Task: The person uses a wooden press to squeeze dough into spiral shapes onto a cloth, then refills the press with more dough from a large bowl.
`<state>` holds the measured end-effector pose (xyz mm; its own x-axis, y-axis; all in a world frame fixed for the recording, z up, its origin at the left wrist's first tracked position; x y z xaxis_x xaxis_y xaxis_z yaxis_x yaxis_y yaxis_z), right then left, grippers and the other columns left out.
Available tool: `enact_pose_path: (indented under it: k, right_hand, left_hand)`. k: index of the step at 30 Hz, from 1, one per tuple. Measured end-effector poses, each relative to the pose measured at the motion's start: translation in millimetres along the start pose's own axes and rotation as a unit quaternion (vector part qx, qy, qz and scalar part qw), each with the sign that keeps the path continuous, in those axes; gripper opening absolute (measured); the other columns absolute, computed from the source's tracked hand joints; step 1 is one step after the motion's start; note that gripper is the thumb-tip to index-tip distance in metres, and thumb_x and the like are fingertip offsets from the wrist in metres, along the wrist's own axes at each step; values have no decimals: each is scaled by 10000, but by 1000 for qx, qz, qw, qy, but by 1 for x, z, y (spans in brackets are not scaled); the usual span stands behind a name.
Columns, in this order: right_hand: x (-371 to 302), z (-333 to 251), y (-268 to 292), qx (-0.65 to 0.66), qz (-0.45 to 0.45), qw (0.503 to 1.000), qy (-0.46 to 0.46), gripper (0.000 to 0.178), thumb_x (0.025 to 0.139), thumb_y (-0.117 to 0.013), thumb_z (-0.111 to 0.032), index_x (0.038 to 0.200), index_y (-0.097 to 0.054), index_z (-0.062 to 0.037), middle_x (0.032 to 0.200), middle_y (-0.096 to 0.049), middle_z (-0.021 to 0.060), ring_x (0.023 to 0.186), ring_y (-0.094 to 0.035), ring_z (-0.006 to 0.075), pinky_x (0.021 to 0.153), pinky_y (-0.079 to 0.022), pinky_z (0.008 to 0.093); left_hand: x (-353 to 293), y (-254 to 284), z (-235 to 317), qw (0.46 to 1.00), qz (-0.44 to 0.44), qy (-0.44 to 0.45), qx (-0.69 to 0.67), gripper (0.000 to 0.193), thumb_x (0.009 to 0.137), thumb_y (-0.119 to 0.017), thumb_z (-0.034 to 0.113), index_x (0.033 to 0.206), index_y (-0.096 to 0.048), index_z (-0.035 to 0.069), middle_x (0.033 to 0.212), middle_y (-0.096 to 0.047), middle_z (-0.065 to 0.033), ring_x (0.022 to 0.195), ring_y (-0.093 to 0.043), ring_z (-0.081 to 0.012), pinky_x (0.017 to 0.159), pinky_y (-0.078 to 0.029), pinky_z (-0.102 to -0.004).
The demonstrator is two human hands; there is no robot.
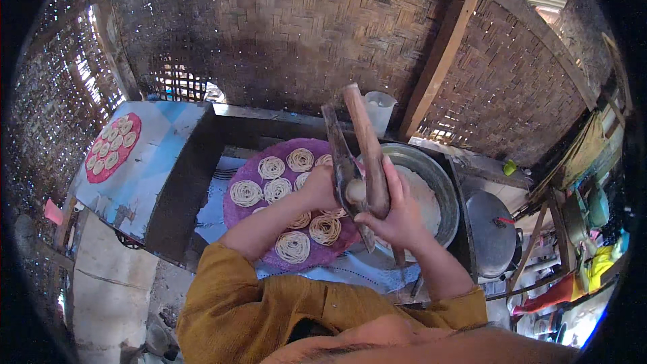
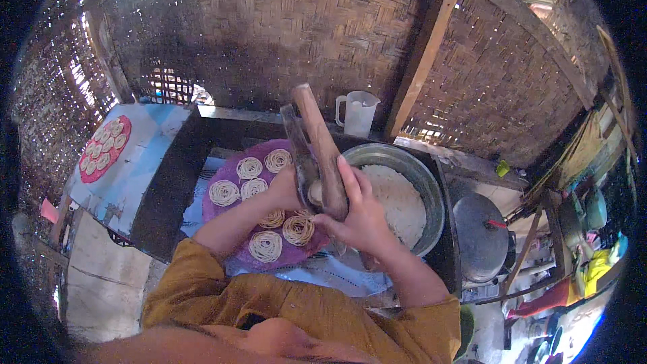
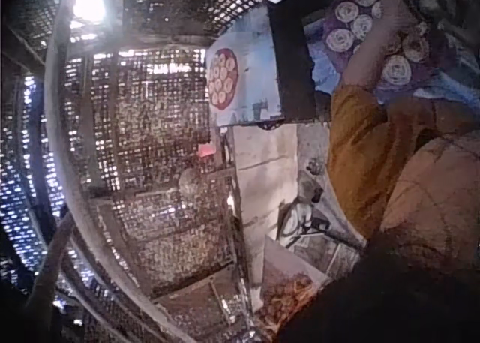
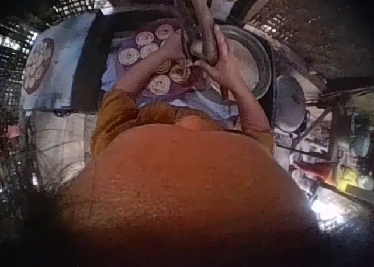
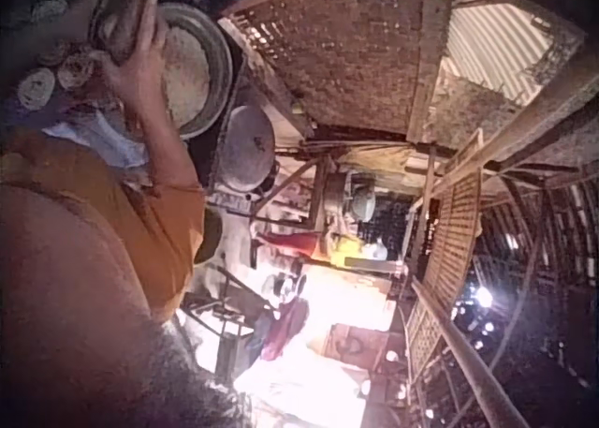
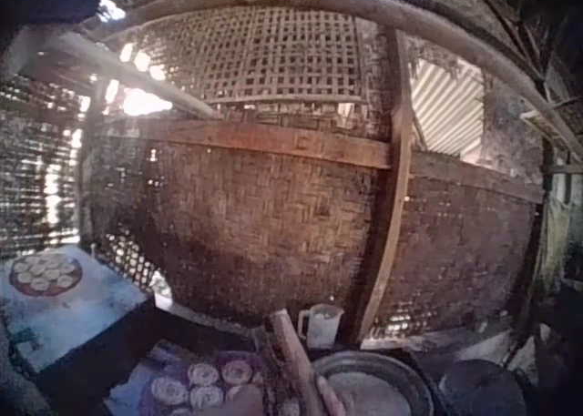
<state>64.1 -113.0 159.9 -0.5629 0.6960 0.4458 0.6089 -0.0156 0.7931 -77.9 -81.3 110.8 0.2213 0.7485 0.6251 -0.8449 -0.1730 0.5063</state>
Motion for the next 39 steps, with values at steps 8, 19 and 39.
enact_pose_path:
  k: [8, 19, 39]
  right_hand:
    - [-4, 66, -16, 614, -291, 717, -159, 966, 571, -715, -302, 1334, -170, -65, 1196, -405, 186, 1080, -424, 316, 888, -366, 416]
    - [-38, 97, -6, 710, -338, 601, -143, 811, 607, -670, -369, 1227, -326, 25, 1104, -474, 158, 969, -488, 280, 825, -388, 399]
    - [2, 138, -26, 454, -320, 766, -324, 693, 597, -654, -352, 1133, -442, 33, 943, -571, 127, 824, -566, 218, 735, -451, 301]
  left_hand:
    - [65, 17, -17, 909, -140, 74, -386, 818, 561, -760, 159, 1258, -342, 78, 1282, -377, -111, 1177, -374, -219, 957, -323, -382]
    - [126, 51, 50, 705, -135, -172, -674, 1005, 556, -680, 45, 1358, -87, 171, 1320, -302, -119, 1234, -259, -354, 963, -250, -528]
    - [90, 3, -159, 589, 136, 51, -795, 397, 821, -403, 537, 799, -472, 147, 744, -505, -44, 754, -530, -234, 635, -456, -398]
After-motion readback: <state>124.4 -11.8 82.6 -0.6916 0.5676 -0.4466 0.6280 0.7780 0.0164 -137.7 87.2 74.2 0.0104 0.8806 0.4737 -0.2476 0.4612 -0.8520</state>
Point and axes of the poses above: each hand's wrist, its own x-axis towards the middle knuckle, its own y-axis out of the back of the hand, z = x × y, the point moved 6 cm from there along x, towards the middle knuckle
